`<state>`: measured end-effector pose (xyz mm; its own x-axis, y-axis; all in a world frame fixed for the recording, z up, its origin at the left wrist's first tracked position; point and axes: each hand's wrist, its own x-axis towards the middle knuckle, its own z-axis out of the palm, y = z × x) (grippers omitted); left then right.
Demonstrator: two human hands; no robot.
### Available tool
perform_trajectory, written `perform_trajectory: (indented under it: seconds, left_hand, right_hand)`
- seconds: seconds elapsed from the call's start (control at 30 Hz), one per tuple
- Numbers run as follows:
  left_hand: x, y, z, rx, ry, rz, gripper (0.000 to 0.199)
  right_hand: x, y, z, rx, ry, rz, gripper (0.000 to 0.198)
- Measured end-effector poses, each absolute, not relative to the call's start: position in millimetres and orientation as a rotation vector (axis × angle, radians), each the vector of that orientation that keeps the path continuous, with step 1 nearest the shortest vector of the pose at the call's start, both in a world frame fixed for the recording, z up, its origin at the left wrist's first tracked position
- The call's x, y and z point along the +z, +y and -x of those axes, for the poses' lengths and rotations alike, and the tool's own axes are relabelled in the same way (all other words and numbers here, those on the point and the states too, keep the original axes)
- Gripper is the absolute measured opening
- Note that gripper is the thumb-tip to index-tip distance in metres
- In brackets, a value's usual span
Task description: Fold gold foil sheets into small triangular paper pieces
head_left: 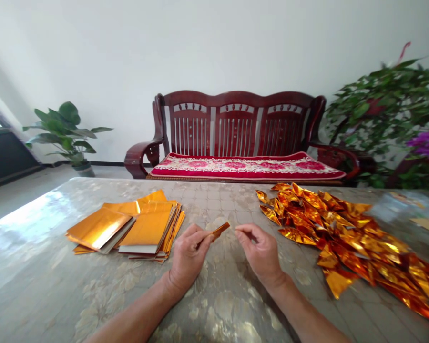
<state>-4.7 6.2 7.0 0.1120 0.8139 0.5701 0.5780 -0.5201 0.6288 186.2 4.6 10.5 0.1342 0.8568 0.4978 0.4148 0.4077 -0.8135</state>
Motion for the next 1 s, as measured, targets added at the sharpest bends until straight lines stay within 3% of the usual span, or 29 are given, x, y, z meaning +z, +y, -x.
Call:
perform_trajectory:
  seconds: [0.2,0.53,0.77,1.0]
  left_hand:
    - [5,3,4,1.434,1.329,-2.315,0.020]
    - [19,-14,0,1.026,1.316,-2.798,0.023]
    - [12,-3,-7,1.473,1.315,-2.059,0.016]
    - [5,16,-10,1.133,1.056,-1.227,0.037]
  right_hand:
    - [8,-7,-156,0.767,-1.388,1.132,0.024]
    - [10,-5,-150,0.835,-1.256,1.166,0.027]
    - [7,-1,-159,0.678,-1.493,1.179,0.027]
    - [4,-3,-159,0.750,-1.604,1.184,0.041]
